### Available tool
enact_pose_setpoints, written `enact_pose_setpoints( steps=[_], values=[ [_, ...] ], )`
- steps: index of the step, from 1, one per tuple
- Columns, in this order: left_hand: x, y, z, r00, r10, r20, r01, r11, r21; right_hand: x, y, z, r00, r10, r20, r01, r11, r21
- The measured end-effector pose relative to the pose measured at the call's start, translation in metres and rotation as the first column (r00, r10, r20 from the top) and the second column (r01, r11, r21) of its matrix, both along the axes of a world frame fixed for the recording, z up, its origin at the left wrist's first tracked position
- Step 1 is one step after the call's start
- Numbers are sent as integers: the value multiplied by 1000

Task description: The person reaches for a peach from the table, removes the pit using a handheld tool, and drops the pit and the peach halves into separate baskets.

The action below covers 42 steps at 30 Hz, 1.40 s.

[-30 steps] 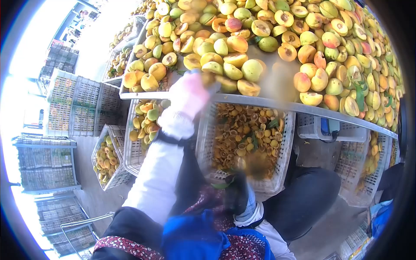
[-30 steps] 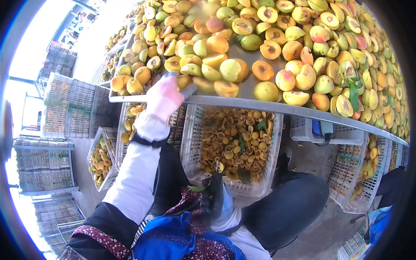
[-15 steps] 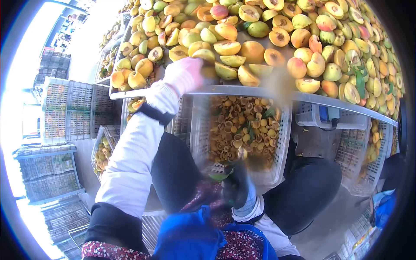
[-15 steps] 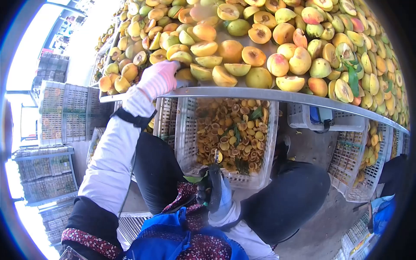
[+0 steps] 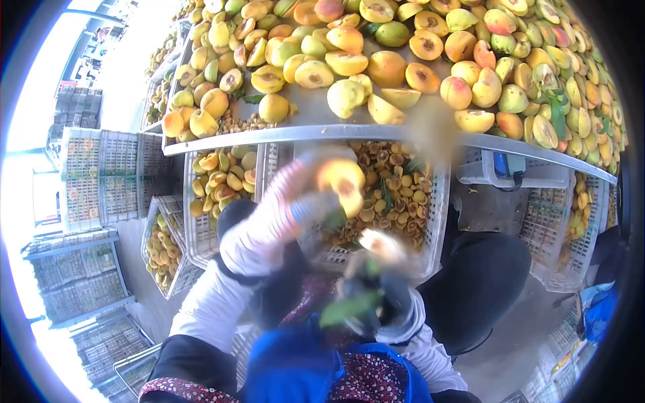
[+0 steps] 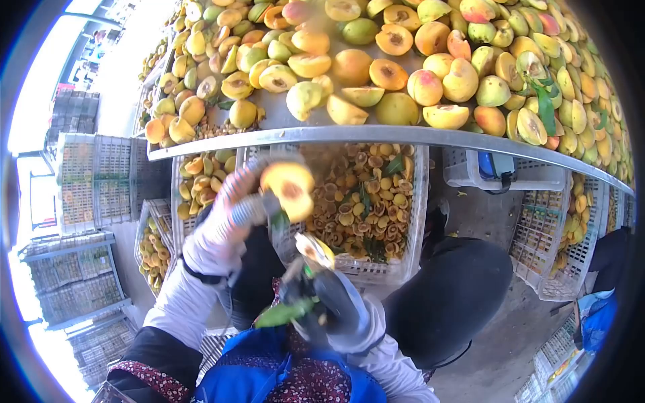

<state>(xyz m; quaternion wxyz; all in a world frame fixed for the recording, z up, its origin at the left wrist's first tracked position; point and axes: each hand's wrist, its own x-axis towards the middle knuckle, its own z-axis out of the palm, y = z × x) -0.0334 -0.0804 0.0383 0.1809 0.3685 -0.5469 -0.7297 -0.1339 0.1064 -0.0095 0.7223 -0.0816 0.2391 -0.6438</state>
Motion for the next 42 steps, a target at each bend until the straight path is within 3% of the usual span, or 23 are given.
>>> enact_pose_setpoints(
  steps=[1, 2, 3, 4, 5, 6, 7, 9, 11, 12, 15, 16, 19, 21, 27, 29, 31, 35, 39, 42],
  values=[
    [6, 14, -6, 993, -44, -105, 52, 996, 70, -4, -8, 1, 978, 68, -198, -59, 997, 49],
    [8, 27, -5, 994, 23, -108, 0, 978, 211, -3, -16, -1, 938, 148, -313, -99, 981, 169],
    [14, 32, -20, 994, 78, -70, -69, 990, 123, 3, -21, 4, 980, 119, -162, -55, 934, 353],
    [17, 36, -28, 983, 161, -86, -142, 972, 188, 9, -27, 8, 999, 20, -25, -4, 849, 529],
    [20, 42, -33, 964, 248, -95, -218, 943, 252, 12, -24, 4, 905, 71, -419, 134, 888, 440],
    [21, 48, -35, 955, 288, -75, -264, 935, 237, 16, -20, 1, 663, 81, -745, 224, 927, 300],
    [21, 54, -38, 944, 324, -55, -305, 926, 223, 19, -15, -2, 313, 51, -948, 252, 958, 135],
    [17, 65, -38, 927, 368, -72, -347, 915, 207, 28, -11, -8, 47, -55, -997, 239, 970, -42],
    [9, 78, -41, 913, 405, -55, -400, 912, 89, 38, -14, -12, 291, -158, -944, 306, 950, -65],
    [4, 82, -41, 891, 443, -99, -436, 896, 91, 35, -11, -9, 314, -69, -947, 250, 968, 13],
    [2, 91, -52, 883, 464, -67, -469, 874, -125, 42, -6, -14, 197, -83, -977, 302, 953, -20],
    [0, 94, -55, 876, 476, -82, -482, 855, -191, 42, -3, -16, 219, -63, -974, 283, 959, 2],
    [-4, 100, -59, 852, 512, -108, -523, 839, -148, 42, 2, -18, 288, -54, -956, 269, 963, 27],
    [-2, 101, -59, 883, 465, -61, -467, 865, -180, 41, -4, -14, 329, -119, -937, 328, 945, -5],
    [-3, 102, -58, 911, 410, -38, -411, 900, -143, 39, 12, -29, 440, -53, -897, 259, 963, 70],
    [-2, 103, -58, 914, 405, -31, -406, 908, -108, 42, 18, -36, 388, -73, -919, 252, 967, 29],
    [-3, 102, -59, 916, 400, -21, -400, 913, -74, 43, 23, -42, 471, -70, -879, 239, 970, 51],
    [1, 100, -64, 921, 387, -42, -385, 922, 39, 40, 23, -37, 759, -68, -648, 220, 963, 157],
    [2, 99, -61, 924, 375, -77, -371, 927, 59, 39, 11, -17, 845, -117, -523, 299, 912, 279],
    [-2, 103, -59, 935, 337, -105, -352, 862, -365, 26, -7, -16, 865, -182, -468, 347, 891, 293]
  ],
)
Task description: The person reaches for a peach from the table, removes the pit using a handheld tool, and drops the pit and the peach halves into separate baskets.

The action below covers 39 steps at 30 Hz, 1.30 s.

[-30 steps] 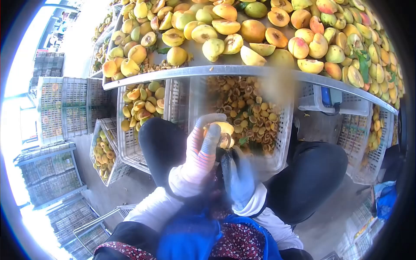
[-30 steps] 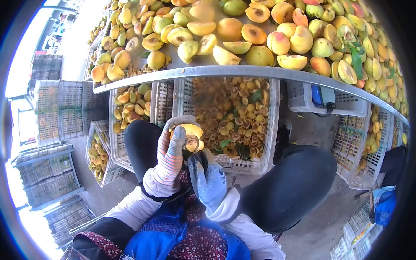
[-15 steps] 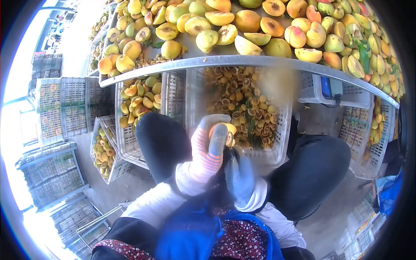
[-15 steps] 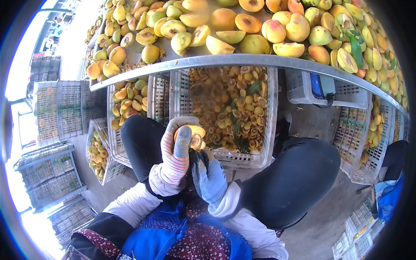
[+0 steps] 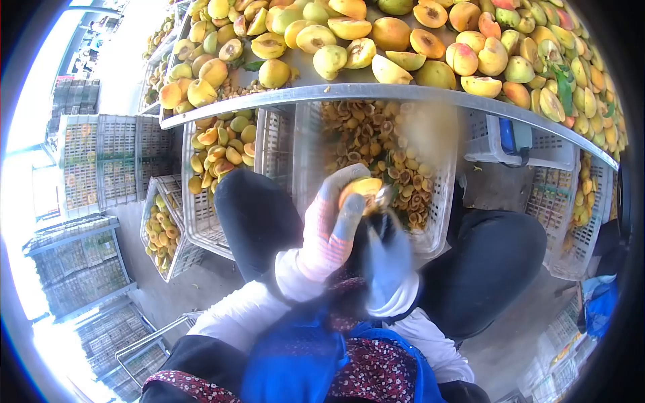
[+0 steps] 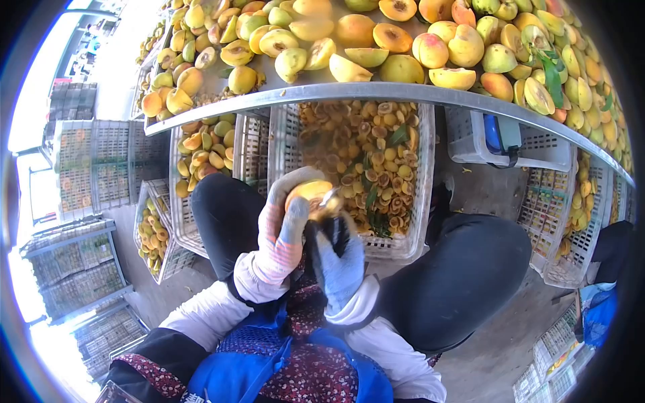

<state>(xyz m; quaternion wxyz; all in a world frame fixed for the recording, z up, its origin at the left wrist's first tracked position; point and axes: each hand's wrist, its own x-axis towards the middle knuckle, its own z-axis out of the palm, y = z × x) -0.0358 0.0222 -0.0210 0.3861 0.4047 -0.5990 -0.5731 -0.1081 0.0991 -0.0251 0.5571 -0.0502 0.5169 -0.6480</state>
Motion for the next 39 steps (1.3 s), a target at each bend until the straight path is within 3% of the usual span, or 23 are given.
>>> enact_pose_setpoints(
  steps=[4, 5, 7, 8, 11, 12, 13, 15, 19, 21, 24, 27, 29, 31, 32, 34, 35, 36, 37, 38, 39],
  values=[
    [19, -6, 24, 995, -95, 8, 91, 974, 206, -19, -4, -4, 998, 16, 55, -17, 1000, 18],
    [22, -14, 36, 985, -135, 108, 95, 946, 311, -20, -6, -1, 998, 56, 27, -56, 998, -5],
    [30, -29, 37, 958, -285, 42, 191, 738, 647, -14, -9, 1, 996, 67, -56, -69, 997, -39],
    [33, -34, 38, 948, -318, -3, 238, 702, 671, -11, -10, 3, 993, 70, -100, -75, 996, -57],
    [26, -25, 32, 998, -62, -25, 64, 784, 617, -11, -3, 12, 954, 131, -269, -130, 991, 23],
    [22, -21, 31, 1000, 8, 4, -8, 804, 594, -8, -3, 8, 814, 174, -554, -212, 977, -5],
    [19, -17, 28, 1000, 28, 7, -27, 826, 563, -12, 5, 12, 339, 276, -899, -361, 921, 147],
    [16, -9, 23, 998, 68, 16, -67, 863, 501, -7, 9, 16, 431, 267, -862, -323, 938, 129],
    [11, 0, 23, 991, 125, -39, -96, 898, 429, -1, 12, 8, 293, 172, -941, -223, 969, 107],
    [9, 2, 21, 991, 137, -13, -119, 899, 421, -2, 12, 6, 306, 194, -932, -234, 964, 124],
    [7, 6, 17, 992, 126, -19, -111, 927, 358, -1, 16, 3, 444, 291, -848, -297, 940, 167],
    [8, 9, 15, 997, 71, 8, -67, 908, 414, 15, 29, -19, 439, 206, -875, -226, 967, 114],
    [10, 8, 13, 999, 31, -13, -22, 906, 424, 13, 39, -26, 602, 262, -755, -307, 948, 84],
    [8, 3, 13, 998, -19, -55, 40, 906, 421, 8, 41, -29, 533, 238, -812, -333, 941, 57],
    [9, -5, 18, 994, -103, -27, 104, 881, 462, 5, 37, -30, 375, 179, -910, -328, 943, 50],
    [20, -31, 24, 957, -291, 0, 235, 772, 590, 3, 32, -24, 453, 228, -862, -353, 934, 62],
    [23, -39, 26, 930, -367, 1, 277, 702, 656, 1, 29, -14, 661, 329, -674, -385, 920, 71],
    [23, -36, 19, 944, -327, -33, 268, 709, 653, 0, 28, -12, 837, 410, -362, -436, 900, 11],
    [23, -32, 16, 944, -331, 8, 253, 735, 629, -1, 26, -10, 901, 433, -8, -433, 901, -6],
    [22, -27, 13, 942, -333, 48, 238, 760, 605, -3, 27, -12, 814, 410, 413, -415, 906, -80],
    [22, -24, 12, 939, -333, 87, 225, 784, 578, -6, 27, -13, 563, 340, 754, -368, 919, -140]
  ],
)
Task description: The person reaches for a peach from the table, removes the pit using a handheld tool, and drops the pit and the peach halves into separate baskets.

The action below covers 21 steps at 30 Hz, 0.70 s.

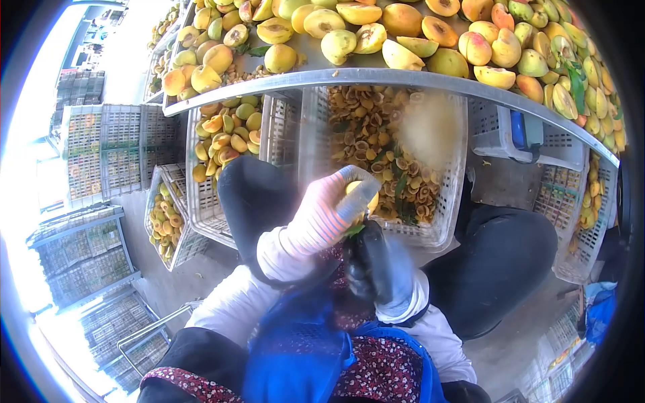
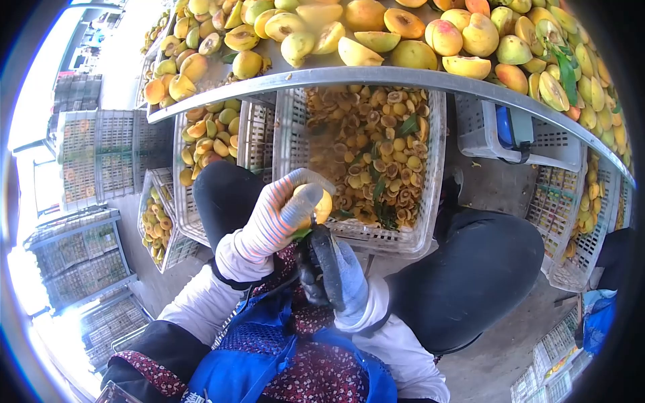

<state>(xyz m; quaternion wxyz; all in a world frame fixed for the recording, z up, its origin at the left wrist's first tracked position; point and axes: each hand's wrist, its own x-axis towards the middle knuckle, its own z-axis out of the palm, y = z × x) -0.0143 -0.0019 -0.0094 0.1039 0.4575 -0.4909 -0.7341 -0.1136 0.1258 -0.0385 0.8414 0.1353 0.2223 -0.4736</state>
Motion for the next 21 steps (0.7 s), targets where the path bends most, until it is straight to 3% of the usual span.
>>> enact_pose_setpoints(
  steps=[1, 3, 5, 7, 9, 11, 15, 17, 18, 20, 21],
  values=[
    [-2, 2, 1, 1000, -18, 21, 20, 992, -126, 0, -3, 3, 996, 54, 78, -59, 996, 62],
    [-1, 9, -5, 996, 40, -79, -48, 993, -104, 2, -3, 3, 943, -11, 334, 8, 1000, 11],
    [-1, 11, -10, 989, 66, -133, -78, 993, -84, 4, -5, 0, 796, -21, 605, 95, 991, -90],
    [-4, 10, -12, 987, 60, -147, -72, 994, -77, 7, -5, -3, 687, -89, 721, 119, 993, 8],
    [-6, 12, -11, 972, 178, -156, -161, 980, 114, 10, -6, -11, 568, -109, 816, 152, 988, 27],
    [-9, 19, -15, 946, 292, -143, -249, 932, 263, 12, -5, -16, 532, -91, 842, 171, 985, -1],
    [-15, 23, -12, 915, 378, -139, -313, 885, 345, 11, -3, -24, 551, -80, 830, 195, 980, -35],
    [-17, 22, -26, 783, 621, -14, -533, 683, 499, 4, -6, -12, 612, -62, 788, 329, 926, -183],
    [-17, 21, -33, 692, 719, 63, -623, 551, 556, -1, -7, -7, 634, -99, 767, 336, 928, -158],
    [-2, 20, -33, 729, 684, 16, -595, 622, 508, -12, -8, 3, 678, -170, 715, 351, 930, -110],
    [-2, 18, -22, 738, 675, 19, -592, 633, 498, -8, -9, -1, 776, -218, 591, 269, 963, 2]
  ],
)
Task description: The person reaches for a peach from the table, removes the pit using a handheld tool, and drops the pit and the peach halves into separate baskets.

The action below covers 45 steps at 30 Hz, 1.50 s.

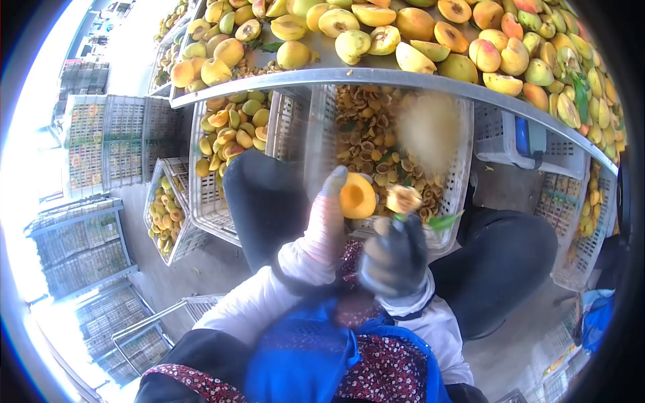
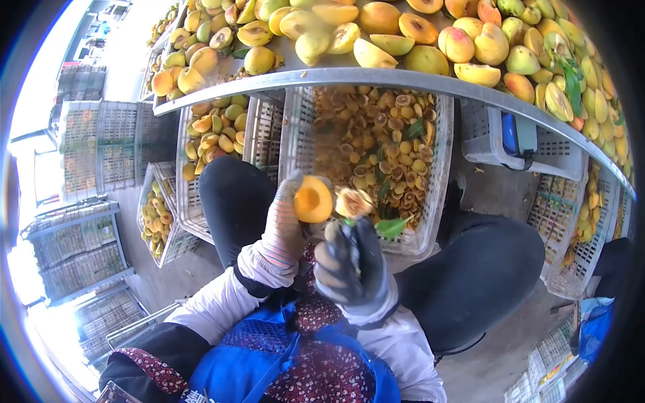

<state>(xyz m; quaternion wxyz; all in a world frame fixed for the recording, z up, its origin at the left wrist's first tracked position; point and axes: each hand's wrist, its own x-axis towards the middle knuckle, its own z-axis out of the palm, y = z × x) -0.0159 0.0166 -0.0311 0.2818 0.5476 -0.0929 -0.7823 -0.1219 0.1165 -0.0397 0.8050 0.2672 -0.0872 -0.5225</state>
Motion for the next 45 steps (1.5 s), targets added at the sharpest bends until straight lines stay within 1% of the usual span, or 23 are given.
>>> enact_pose_setpoints(
  steps=[3, 5, 11, 12, 14, 16, 17, 18, 19, 20, 21, 23, 25, 27, 29, 30, 33, 35, 37, 39, 41, 44, 45],
  values=[
    [15, -4, -4, 999, -44, 18, 46, 991, -128, 14, -9, -12, 788, 334, -517, -97, 897, 431],
    [19, -11, 1, 993, -120, -21, 112, 967, -231, 13, -11, -8, 711, 373, -596, -82, 886, 457],
    [11, -13, 16, 985, 16, -171, -23, 999, -39, 14, -13, 7, 128, 271, -954, 184, 939, 291],
    [15, -14, 16, 990, 2, -144, -17, 994, -104, 13, -14, 11, 232, 301, -925, 174, 923, 343],
    [28, -18, 16, 995, -26, -94, 4, 972, -235, 11, -12, 6, 197, 224, -955, 138, 958, 253],
    [46, -36, 28, 932, 357, 53, -263, 771, -580, 12, -9, 2, 173, 218, -961, 138, 960, 242],
    [66, -51, 43, 931, 350, 106, -184, 700, -690, 13, -7, 0, 161, 215, -963, 138, 962, 237],
    [67, -72, 44, 698, 693, 181, -201, 432, -879, 11, -11, 10, 235, 262, -936, 138, 944, 299],
    [100, -96, 47, 527, 665, 529, 417, 340, -843, 8, -12, 16, 310, 309, -899, 126, 924, 361],
    [125, -117, 40, -3, 791, 612, 807, 363, -465, 9, -10, 7, 343, 315, -885, 104, 924, 369],
    [114, -123, 50, -119, 802, 585, 850, 386, -357, 11, -8, 1, 318, 283, -905, 109, 937, 331],
    [73, -123, 65, 39, 813, 582, 930, 183, -319, 14, -7, -5, 268, 229, -936, 113, 957, 267],
    [23, -126, 66, 260, 519, 814, 884, 212, -418, 12, -12, -2, 353, 244, -903, 103, 949, 297],
    [-21, -150, 55, 213, 657, 723, 961, -7, -276, 14, -11, -4, 399, 221, -890, 115, 951, 288],
    [-63, -178, 54, -65, 264, 962, 983, 184, 16, 12, -13, -2, 413, 231, -881, 121, 945, 304],
    [-78, -186, 47, -123, 227, 966, 986, 141, 93, 10, -14, 0, 421, 236, -876, 122, 942, 312],
    [-86, -191, 45, -22, 211, 977, 998, 54, 10, 5, -16, 4, 485, 251, -838, 154, 918, 364],
    [-72, -174, 40, 487, 272, 830, 873, -172, -456, 1, -12, 2, 382, 131, -915, 229, 946, 231],
    [-58, -137, 50, 799, -296, 523, 594, 259, -761, -4, -10, 7, 118, 63, -991, 253, 963, 91],
    [-43, -95, 59, 854, -459, 246, 507, 622, -597, -8, -13, 19, -184, 34, -982, 224, 975, -9],
    [-32, -71, 53, 803, -565, 189, 569, 632, -527, 3, -11, 19, -260, 53, -964, 286, 958, -24],
    [-32, -29, 49, 880, -461, 113, 462, 778, -426, 2, -9, 4, -771, -77, -632, 101, 965, -242],
    [-31, -21, 47, 900, -425, 98, 424, 798, -429, 2, -8, 6, -796, -85, -599, 58, 975, -215]
  ],
)
